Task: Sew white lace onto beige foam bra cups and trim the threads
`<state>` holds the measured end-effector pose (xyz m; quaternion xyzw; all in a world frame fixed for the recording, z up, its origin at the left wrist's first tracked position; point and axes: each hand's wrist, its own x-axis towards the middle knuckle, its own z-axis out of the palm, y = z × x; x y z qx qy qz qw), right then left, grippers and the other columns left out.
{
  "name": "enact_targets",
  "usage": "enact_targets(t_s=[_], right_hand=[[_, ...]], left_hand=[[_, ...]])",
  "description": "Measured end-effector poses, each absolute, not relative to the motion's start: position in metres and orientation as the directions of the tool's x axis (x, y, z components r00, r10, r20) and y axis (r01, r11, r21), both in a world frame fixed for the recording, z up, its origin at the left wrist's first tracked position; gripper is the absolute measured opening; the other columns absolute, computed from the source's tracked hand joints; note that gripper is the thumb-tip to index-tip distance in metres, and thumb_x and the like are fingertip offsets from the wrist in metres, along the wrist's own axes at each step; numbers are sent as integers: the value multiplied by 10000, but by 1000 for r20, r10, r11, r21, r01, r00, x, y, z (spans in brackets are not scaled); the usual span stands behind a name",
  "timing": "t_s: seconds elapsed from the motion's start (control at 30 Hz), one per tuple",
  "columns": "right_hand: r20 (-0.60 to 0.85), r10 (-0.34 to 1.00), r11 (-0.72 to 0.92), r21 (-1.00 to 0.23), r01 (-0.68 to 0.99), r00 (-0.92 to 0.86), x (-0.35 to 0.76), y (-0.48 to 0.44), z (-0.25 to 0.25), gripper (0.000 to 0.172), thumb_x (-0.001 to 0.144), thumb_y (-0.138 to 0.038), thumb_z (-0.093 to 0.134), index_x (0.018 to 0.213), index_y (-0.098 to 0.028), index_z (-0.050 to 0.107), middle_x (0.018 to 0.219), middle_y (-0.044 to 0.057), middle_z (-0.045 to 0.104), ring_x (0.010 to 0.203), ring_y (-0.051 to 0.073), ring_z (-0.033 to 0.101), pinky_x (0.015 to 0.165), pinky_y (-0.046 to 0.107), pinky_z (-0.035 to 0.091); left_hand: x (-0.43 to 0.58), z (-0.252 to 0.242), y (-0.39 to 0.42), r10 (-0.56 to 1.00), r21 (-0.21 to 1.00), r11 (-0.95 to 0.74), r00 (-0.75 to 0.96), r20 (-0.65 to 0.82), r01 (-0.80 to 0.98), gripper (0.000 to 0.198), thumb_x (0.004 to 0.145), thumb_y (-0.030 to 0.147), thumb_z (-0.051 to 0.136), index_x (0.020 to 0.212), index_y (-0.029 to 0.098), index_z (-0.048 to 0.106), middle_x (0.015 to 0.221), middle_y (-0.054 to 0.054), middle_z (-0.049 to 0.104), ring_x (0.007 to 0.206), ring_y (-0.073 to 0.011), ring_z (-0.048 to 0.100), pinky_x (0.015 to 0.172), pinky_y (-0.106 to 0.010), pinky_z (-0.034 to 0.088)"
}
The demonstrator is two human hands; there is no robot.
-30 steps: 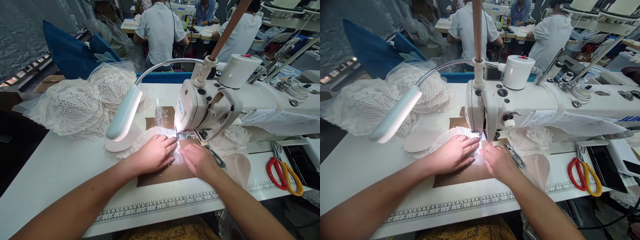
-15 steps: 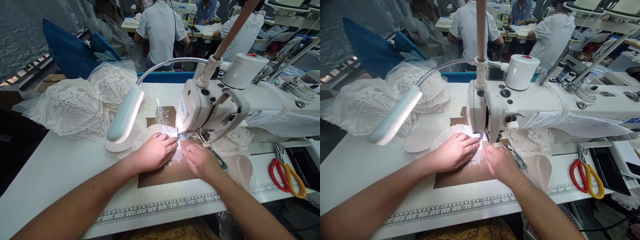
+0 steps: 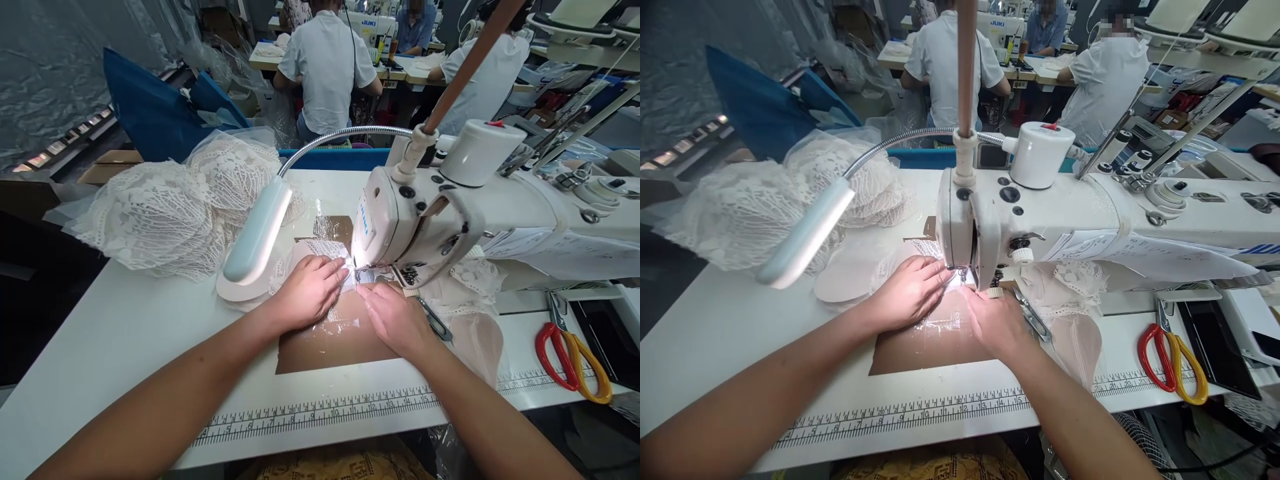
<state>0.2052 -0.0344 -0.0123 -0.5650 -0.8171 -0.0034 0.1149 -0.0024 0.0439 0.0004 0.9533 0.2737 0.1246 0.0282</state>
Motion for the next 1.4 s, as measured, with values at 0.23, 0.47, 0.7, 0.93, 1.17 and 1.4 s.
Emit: enact_targets(t_s=[0.23,0.47,0.7,0.93,1.17,1.4], right_hand=[[-67,972,214,-149,965,-226,219,-43,33,344,945,-255,396,1205,-233,621,911,52,707,735,185,640,588,272,404],[-175,983,75,161,984,-46,240,-62,50,312,896,-163,477,1173,-123,615,990,127,668,837,230,641,607,281,407],[-111,988,131,203,970,-110,239,-62,35,283,872,-84,464,1084,-123,646,929,121,672,817,225,643,601,284,410],[235,935,277,-24,960,-264,262,-66,27,272,936,-213,425,785,-186,650,844,104,698,843,248,625,682,338,467],[285,921,373,-454,809,-265,249,-78,34,290,971,-321,365,1036,-186,613,875,64,716,786,199,674,666,308,511],[38,932,292,-673,680,-362,230,-63,41,402,977,-389,358,1286,-227,558,1294,63,612,1197,231,556,967,405,459]], left_hand=[[-6,-2,41,610,206,-792,741,279,575,406,921,350,469,1236,115,573,1283,-156,558,1095,-302,510,946,-453,410],[-12,0,44,711,311,-702,646,278,640,256,876,176,487,1048,120,668,1177,-139,637,1035,-287,559,914,-440,459],[-20,29,-9,451,489,-819,864,223,301,175,852,117,537,836,191,696,1056,-51,701,1026,-193,598,940,-313,472],[-27,46,-44,567,683,-670,795,216,292,370,838,269,630,1200,193,616,1285,-106,596,1220,-233,516,1031,-412,429],[-32,42,0,815,789,-233,556,-161,569,702,737,340,692,1373,151,464,1300,-146,583,1154,-284,581,899,-357,493],[-21,31,-2,695,948,37,674,-253,317,342,768,334,671,1049,139,663,1009,-71,684,890,-192,635,744,-262,482]])
